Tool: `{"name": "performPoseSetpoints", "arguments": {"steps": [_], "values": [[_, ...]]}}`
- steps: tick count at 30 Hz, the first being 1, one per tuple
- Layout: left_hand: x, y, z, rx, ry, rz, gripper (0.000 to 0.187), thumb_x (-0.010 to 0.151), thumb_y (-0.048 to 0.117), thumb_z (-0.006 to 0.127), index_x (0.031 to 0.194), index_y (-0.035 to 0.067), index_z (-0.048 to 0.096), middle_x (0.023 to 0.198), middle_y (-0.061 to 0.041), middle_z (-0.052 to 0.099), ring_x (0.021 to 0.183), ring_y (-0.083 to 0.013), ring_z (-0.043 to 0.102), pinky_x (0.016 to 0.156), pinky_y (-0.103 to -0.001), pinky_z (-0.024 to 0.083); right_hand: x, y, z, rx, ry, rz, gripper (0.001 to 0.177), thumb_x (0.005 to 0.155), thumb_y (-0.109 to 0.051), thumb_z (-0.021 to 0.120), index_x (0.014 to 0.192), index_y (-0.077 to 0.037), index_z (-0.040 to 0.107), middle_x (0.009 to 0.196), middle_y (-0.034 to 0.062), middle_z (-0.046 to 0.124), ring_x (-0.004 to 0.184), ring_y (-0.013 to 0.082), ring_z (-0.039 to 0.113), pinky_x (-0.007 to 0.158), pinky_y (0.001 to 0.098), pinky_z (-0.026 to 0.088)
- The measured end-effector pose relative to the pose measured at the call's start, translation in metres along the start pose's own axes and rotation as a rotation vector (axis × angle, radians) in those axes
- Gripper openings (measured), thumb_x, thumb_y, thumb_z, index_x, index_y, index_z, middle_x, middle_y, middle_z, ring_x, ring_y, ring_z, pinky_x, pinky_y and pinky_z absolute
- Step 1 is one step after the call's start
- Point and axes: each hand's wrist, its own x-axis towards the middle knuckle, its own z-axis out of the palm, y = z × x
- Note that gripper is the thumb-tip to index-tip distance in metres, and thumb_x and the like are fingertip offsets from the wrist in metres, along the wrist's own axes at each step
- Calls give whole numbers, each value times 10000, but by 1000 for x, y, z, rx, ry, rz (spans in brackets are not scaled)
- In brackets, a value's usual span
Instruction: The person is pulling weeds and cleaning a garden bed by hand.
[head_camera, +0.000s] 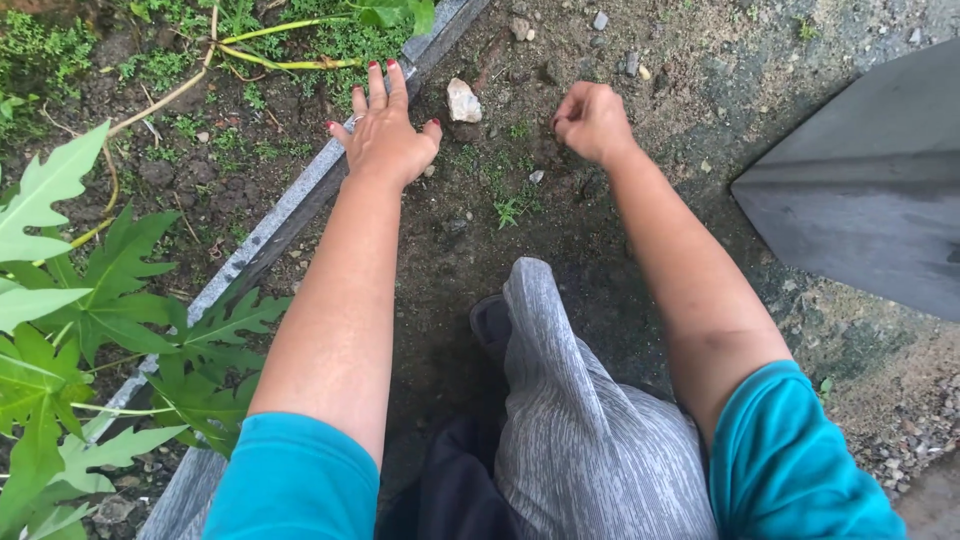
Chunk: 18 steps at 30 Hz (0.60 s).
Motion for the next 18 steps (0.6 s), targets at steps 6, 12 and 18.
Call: {"name": "performPoseSetpoints", "arguments": {"steps": [6, 12, 18], "values": [[5, -2, 1, 9, 1, 7, 947, 921, 473, 613, 1655, 254, 57, 1735, -27, 28, 1589, -294, 94, 1244, -657, 70, -2, -1, 46, -396, 12, -396, 212, 852, -1, 743, 1043, -92, 729, 1021, 135, 732, 877, 240, 712, 789, 299, 617], [7, -4, 2, 1, 12, 26, 952, 922, 493, 622, 1650, 245, 60, 1734, -39, 41, 1588, -308, 100, 1225, -681, 80, 19, 14, 16, -449, 36, -515, 129, 840, 64, 682, 856, -61, 713, 893, 118, 753, 792, 226, 732, 768, 350, 626], [2, 1, -3, 4, 5, 13, 956, 914, 486, 631, 1654, 248, 74, 1736, -29, 54, 1591, -301, 114, 1230, -682, 89, -6, 22, -32, -212, 23, -39, 122, 783, 52, 716, 786, -50, 650, 837, 84, 746, 784, 186, 735, 777, 353, 635]]}}
